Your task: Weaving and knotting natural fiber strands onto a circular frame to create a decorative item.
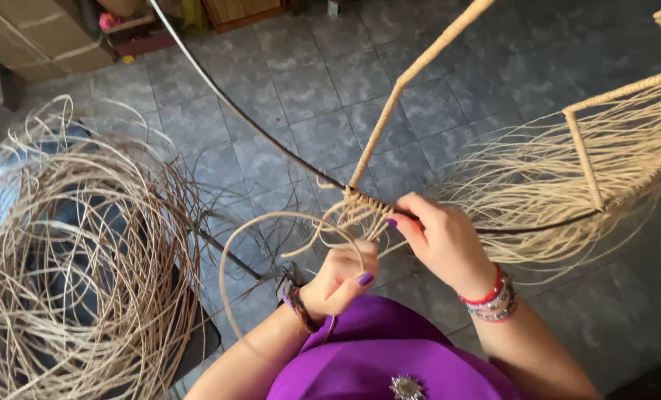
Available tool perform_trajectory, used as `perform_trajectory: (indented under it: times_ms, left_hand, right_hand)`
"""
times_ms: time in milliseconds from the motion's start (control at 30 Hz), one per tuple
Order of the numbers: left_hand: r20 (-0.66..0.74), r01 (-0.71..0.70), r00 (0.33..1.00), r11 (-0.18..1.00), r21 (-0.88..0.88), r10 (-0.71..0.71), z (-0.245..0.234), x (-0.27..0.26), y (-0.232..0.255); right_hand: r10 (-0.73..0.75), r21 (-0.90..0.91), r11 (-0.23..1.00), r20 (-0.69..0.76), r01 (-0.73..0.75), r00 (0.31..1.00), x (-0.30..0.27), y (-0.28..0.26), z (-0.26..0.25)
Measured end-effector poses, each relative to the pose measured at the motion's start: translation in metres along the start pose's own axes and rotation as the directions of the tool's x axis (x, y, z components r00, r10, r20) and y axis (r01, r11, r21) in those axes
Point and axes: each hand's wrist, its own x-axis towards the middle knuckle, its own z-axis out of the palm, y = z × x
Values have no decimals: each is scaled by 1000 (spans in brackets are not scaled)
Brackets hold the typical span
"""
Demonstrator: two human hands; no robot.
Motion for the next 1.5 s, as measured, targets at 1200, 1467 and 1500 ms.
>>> perform_trajectory:
  times_ms: [1200,1467,1500]
  left_hand:
    - [-659,548,741,685,480,-131,-105,-80,169]
    - [-904,711,404,669,217,-136,-208,-177,239]
    - [-906,714,399,668,210,-141,-220,-184,245]
  right_hand:
    - [-643,234,748,21,621,766,26,-169,130]
    - [-621,393,761,209,516,755,65,-271,296]
    - [-619,396,763,215,512,756,68,-277,323]
